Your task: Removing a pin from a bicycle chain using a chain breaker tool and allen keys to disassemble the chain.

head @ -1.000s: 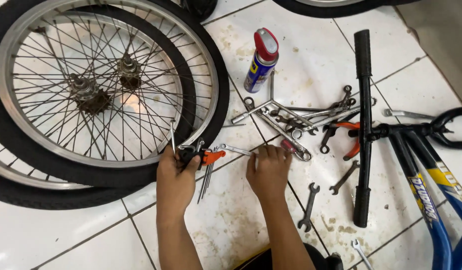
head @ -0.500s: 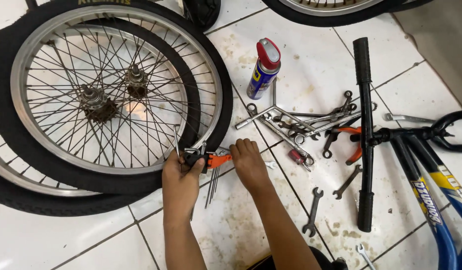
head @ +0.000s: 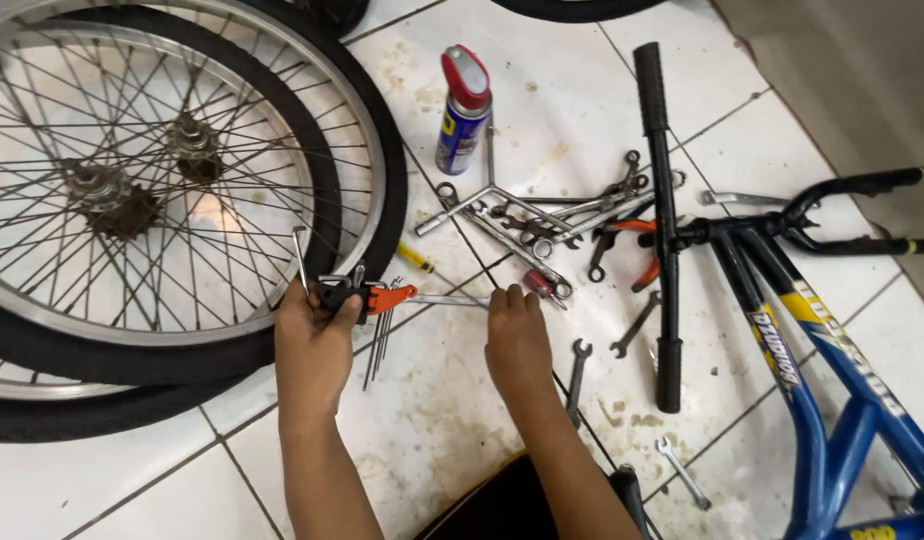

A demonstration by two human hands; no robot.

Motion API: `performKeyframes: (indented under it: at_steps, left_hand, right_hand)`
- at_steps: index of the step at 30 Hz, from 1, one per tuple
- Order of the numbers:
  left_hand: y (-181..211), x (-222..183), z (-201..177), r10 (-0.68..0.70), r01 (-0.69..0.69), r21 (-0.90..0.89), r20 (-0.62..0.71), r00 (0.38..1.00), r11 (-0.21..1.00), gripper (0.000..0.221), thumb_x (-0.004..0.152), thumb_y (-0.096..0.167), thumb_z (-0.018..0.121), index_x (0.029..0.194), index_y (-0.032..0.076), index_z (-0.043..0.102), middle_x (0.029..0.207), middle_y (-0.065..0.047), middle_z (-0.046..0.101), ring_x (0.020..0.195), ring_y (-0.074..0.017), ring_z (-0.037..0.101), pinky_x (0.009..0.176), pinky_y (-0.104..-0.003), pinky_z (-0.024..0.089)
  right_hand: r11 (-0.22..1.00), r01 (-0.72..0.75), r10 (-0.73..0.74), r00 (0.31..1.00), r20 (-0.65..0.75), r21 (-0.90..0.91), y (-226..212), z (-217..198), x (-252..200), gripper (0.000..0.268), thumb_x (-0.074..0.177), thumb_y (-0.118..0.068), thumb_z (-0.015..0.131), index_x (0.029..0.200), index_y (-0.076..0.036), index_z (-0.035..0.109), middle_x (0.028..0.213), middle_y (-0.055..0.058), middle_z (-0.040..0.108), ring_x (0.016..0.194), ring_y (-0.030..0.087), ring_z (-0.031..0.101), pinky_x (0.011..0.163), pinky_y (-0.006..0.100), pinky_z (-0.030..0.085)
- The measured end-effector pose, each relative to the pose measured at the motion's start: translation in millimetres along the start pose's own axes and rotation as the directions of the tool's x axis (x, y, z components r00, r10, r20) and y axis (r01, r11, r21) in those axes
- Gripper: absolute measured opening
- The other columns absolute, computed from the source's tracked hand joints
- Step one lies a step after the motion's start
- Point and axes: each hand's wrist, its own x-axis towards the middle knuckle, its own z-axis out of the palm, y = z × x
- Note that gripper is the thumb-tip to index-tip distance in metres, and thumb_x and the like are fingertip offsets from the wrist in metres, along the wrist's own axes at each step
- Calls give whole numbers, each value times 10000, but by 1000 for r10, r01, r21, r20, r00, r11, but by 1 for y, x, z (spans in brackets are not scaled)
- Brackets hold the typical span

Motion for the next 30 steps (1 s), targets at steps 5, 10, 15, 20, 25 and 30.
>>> performKeyframes:
  at_steps: [5,10,15,20,25,30]
  left_hand:
    - [-5,-12,37,20,-10,-80,118,993,997,189,886,18,690,881,70,509,693,-47,568,601,-129,550,597,-248,437]
    - [8,-46,75,31,13,-159,270,962,987,202,878,-2,682,874,71,494,725,-45,563,634,-124,544,608,-236,422]
    - [31,-95,101,94,80,-342,464,881,936,162,880,-5,692,920,69,554,719,20,524,608,-64,478,517,-176,356]
    - [66,-166,117,142,148,-392,620,772,908,126,891,-1,696,941,41,589,662,22,480,494,-46,421,428,-172,305]
    - [70,-227,129,182,148,-360,734,655,921,142,897,28,711,895,55,572,645,7,475,468,-57,399,400,-184,277]
    - [67,-296,134,205,163,-351,800,564,922,134,902,60,719,905,56,585,686,-9,483,464,-62,394,398,-196,293]
  right_hand:
    - [917,-250,233,968,90,312,38,-19,-17,137,888,24,659,1017,-16,675,962,132,661,944,332,687,828,390,552]
    - [501,-532,473,829,299,683,47,-59,-44,201,976,-102,623,1163,-55,679,1113,129,703,1129,308,687,963,411,550]
    - [-558,-275,479,664,574,783,49,-97,-79,764,1010,-680,344,1192,12,613,1010,175,673,894,278,660,773,369,540]
    - [-687,-100,463,702,541,719,54,-147,-142,916,940,-789,286,1238,18,603,996,194,692,858,309,700,743,392,559]
    - [-684,41,533,709,462,728,55,-192,-213,907,939,-802,284,1215,-13,636,966,188,708,833,315,711,742,397,555]
    - [-553,46,686,592,424,832,51,-232,-276,649,958,-627,495,1232,-59,648,1012,123,685,828,289,676,721,368,523]
